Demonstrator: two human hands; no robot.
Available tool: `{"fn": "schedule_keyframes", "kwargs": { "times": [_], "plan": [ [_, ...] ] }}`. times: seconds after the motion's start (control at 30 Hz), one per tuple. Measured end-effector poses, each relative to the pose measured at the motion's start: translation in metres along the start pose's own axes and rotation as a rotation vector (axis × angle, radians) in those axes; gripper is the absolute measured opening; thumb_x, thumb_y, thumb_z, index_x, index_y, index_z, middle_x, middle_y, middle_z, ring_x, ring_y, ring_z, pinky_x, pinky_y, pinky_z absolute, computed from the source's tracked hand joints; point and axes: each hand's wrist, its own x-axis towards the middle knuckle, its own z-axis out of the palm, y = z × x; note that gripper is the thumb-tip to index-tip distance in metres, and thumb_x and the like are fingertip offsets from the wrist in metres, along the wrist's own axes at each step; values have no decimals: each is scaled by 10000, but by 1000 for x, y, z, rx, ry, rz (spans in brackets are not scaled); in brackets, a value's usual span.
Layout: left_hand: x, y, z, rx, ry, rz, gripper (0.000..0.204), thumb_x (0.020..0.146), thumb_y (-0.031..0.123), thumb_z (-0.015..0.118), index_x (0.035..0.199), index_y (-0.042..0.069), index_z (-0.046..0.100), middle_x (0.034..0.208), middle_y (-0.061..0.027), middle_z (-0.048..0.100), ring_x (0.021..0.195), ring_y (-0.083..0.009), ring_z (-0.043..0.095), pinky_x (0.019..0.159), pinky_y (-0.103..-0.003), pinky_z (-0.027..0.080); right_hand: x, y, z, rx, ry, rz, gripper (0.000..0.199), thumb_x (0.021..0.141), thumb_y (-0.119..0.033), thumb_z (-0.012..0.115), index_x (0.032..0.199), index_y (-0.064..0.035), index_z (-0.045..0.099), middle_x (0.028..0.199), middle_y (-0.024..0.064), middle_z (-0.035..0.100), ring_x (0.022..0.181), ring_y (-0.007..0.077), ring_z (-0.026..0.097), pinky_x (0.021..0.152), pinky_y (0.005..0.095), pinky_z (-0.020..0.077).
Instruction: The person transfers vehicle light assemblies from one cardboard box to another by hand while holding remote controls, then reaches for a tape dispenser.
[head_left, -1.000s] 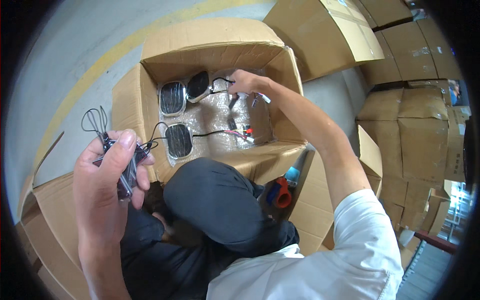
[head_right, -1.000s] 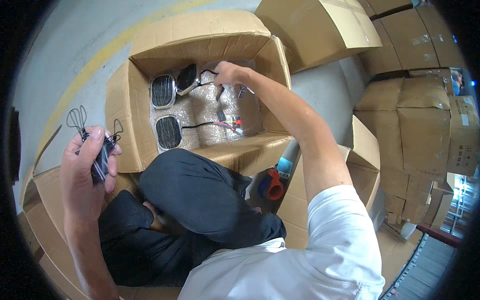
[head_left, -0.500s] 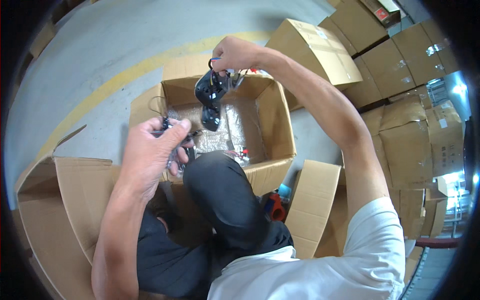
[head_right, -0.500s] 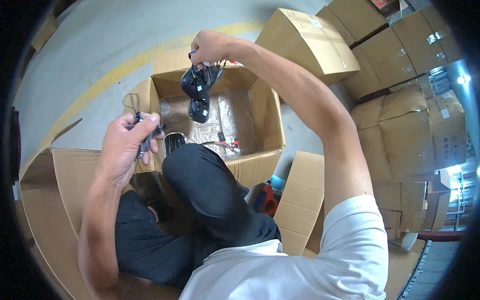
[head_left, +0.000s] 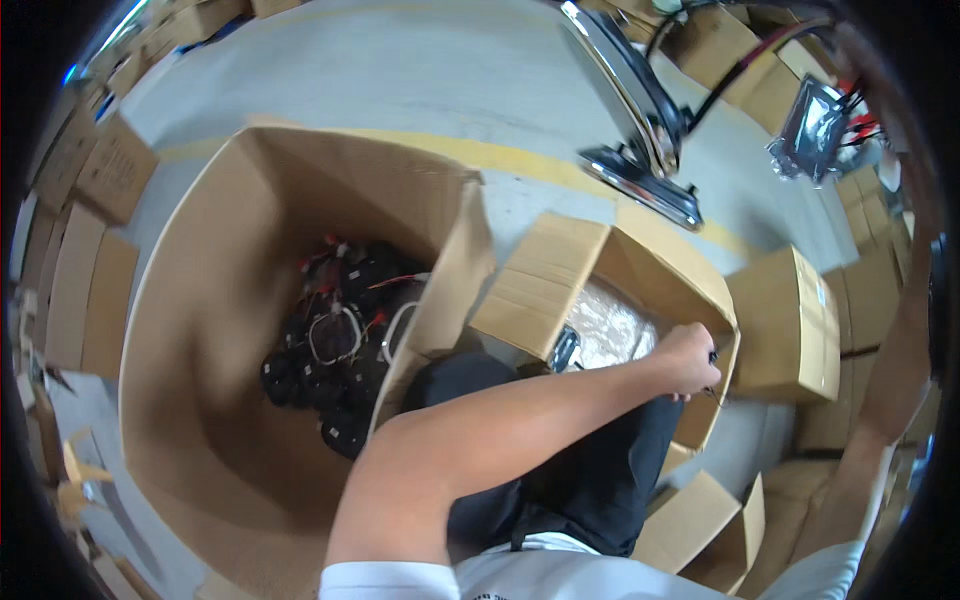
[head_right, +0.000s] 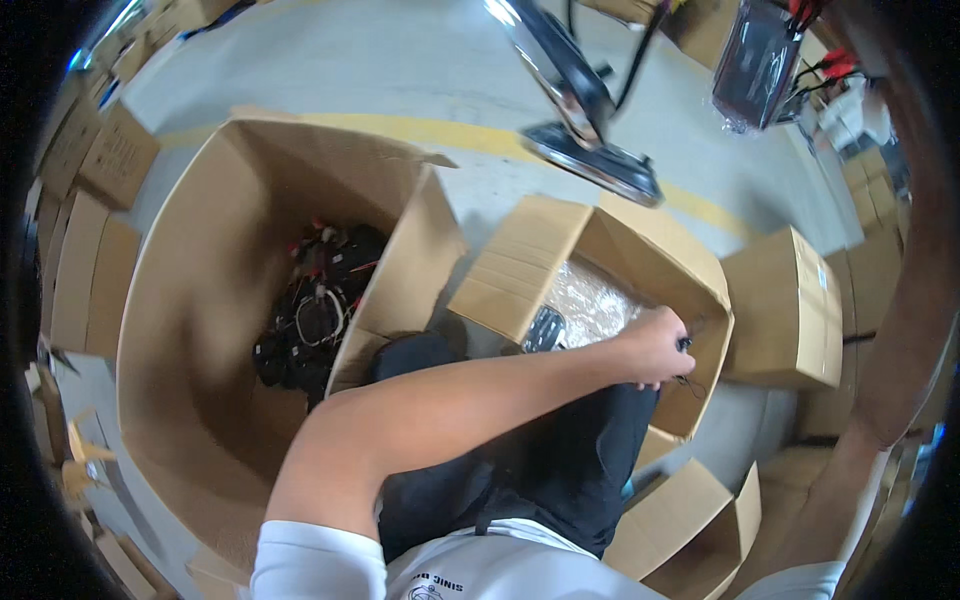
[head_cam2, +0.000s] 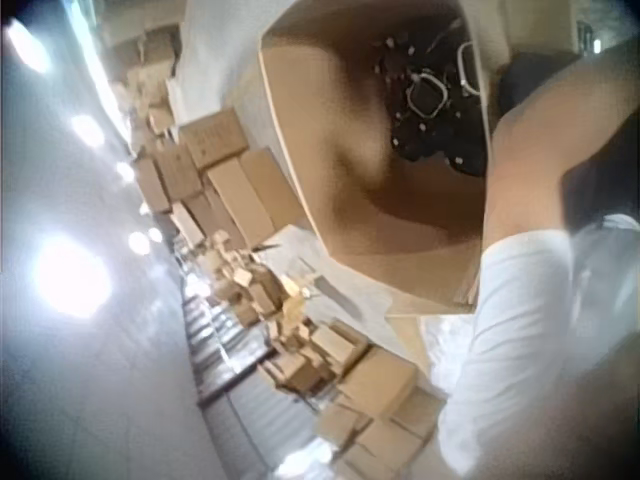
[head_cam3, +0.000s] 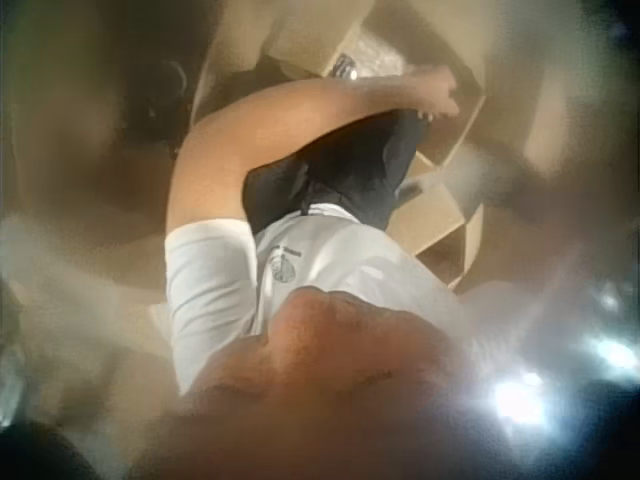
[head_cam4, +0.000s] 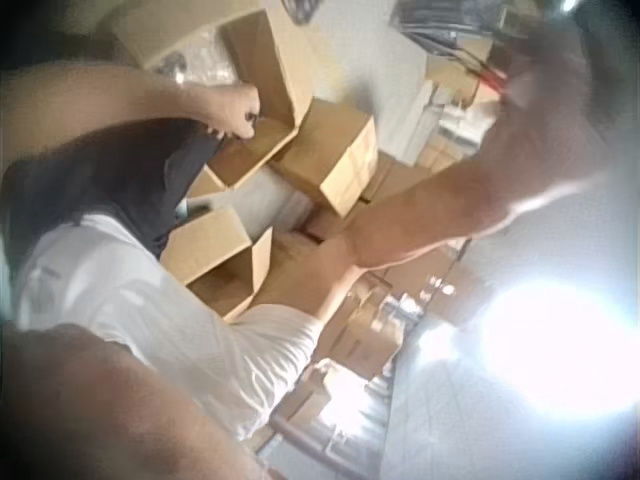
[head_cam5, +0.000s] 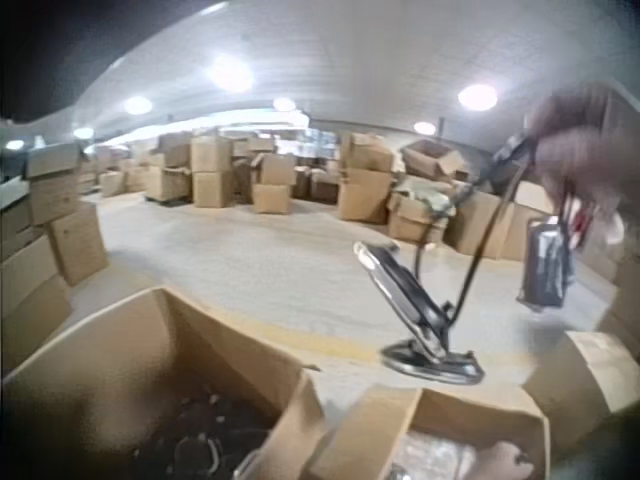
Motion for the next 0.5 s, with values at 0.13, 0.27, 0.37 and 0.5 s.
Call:
{"fn": "schedule_keyframes", "kwargs": {
  "times": [0.13,0.27,0.37,0.5],
  "plan": [
    [-9,4,-1,64,70,-16,208,898,113,703,868,-87,752,694,-200,773,563,-280,774,554,-402,651,25,-47,-13,17,119,-149,190,1087,-129,696,1068,24,808,1047,190,819,1000,171,799,896,369,678],
    [-15,5,-1,77,108,-22,210,901,116,697,842,-76,757,679,-201,764,562,-280,775,576,-402,666,112,17,-63,52,232,-200,181,1082,-129,698,1061,13,807,1043,181,820,1011,159,804,901,361,683],
    [-9,5,8,125,115,7,257,918,188,699,806,-33,766,660,-182,756,546,-254,767,587,-380,675,136,15,67,-397,84,-546,183,957,-163,752,1095,-73,833,1050,163,826,1008,306,805,854,465,665],
    [6,-45,13,366,324,280,354,884,235,742,1164,49,852,1165,-203,841,1108,-393,809,1048,-515,615,177,42,225,-711,-179,-851,208,954,-194,757,1134,-172,859,1137,90,850,1109,341,815,851,522,670]
  ]
}}
